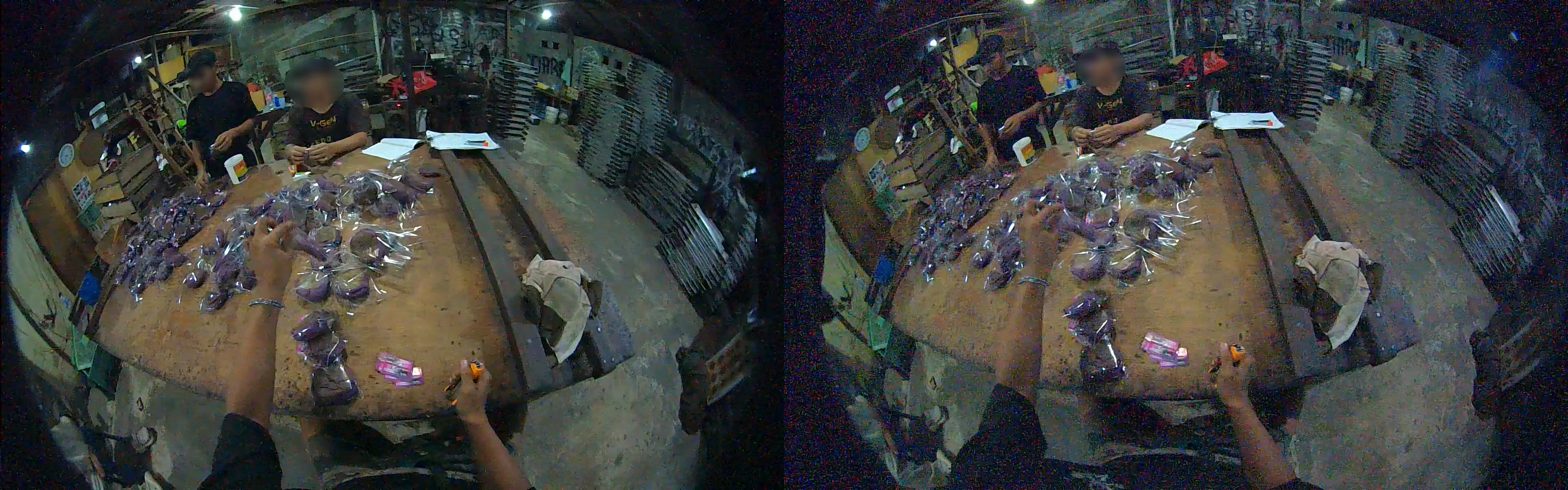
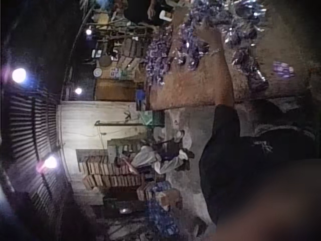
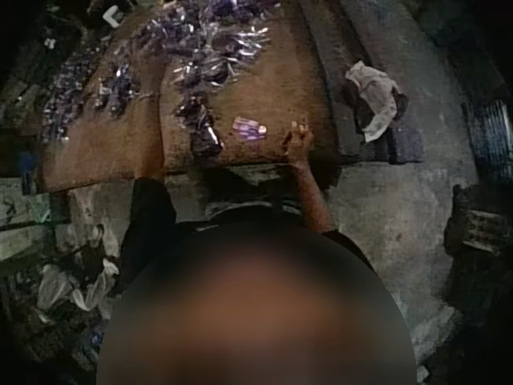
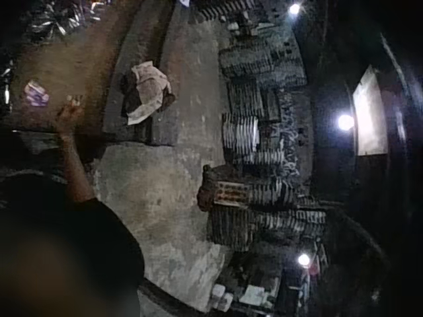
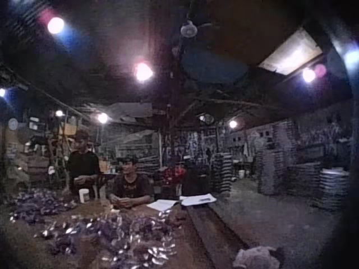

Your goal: The person sits on the floor and repeatedly picks up purple food items, places them into clear plastic bags, and seals the bags using a handheld heat sealer. The sealed packages are stacked on the table.

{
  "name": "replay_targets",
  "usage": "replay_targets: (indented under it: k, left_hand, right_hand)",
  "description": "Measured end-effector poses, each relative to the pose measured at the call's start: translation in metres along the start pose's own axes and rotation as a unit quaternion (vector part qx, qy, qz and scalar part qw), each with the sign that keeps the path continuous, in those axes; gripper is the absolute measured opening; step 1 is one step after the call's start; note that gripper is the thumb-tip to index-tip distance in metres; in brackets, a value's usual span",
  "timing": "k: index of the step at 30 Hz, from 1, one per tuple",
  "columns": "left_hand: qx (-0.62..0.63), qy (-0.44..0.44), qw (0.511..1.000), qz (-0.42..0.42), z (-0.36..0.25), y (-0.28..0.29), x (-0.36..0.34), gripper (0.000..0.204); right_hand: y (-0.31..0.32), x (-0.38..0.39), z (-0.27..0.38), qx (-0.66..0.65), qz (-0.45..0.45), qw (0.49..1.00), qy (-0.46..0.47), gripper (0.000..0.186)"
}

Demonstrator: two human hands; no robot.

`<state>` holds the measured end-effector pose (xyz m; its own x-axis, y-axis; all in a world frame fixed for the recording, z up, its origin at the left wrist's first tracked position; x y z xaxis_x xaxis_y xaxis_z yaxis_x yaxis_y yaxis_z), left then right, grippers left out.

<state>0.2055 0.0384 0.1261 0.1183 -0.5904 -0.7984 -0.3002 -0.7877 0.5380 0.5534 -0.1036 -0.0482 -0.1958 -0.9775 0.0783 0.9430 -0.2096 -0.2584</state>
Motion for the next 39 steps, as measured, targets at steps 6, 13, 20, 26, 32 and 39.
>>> replay_targets:
  k: [6,13,20,26,32,39]
  left_hand:
    - [0.133,-0.170,0.974,0.073,-0.085,0.100,-0.008,0.023]
    - [0.267,-0.237,0.887,0.292,-0.130,0.122,0.054,0.022]
    - [0.729,0.320,0.576,0.187,-0.133,0.081,0.148,0.043]
    - [0.582,0.460,0.558,0.372,-0.132,0.066,0.203,0.049]
    - [0.554,0.404,0.618,0.385,-0.137,0.061,0.204,0.039]
    - [0.431,0.327,0.723,0.430,-0.148,0.064,0.201,0.030]
  right_hand:
    - [-0.024,0.014,0.018,0.018,0.036,0.992,0.121,0.021]
    - [-0.057,0.046,0.045,-0.163,0.360,0.918,-0.039,0.052]
    - [-0.051,0.052,0.064,-0.022,0.282,0.955,-0.089,0.045]
    - [-0.038,0.046,0.068,0.183,0.235,0.953,0.049,0.021]
    - [-0.041,0.044,0.060,0.158,0.140,0.974,0.089,0.009]
    - [-0.045,0.041,0.051,0.237,0.108,0.953,0.155,0.021]
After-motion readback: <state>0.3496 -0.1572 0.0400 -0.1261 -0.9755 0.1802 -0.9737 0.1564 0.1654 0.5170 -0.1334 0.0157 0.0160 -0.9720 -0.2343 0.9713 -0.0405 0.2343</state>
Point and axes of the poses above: each hand's wrist, its own x-axis away from the middle knuckle, its own y-axis out of the back of the hand, z = x × y, the point moved 1 cm from there along -x, towards the middle knuckle, and after that the axes turned 2 degrees about z, right-handed, at the moved point
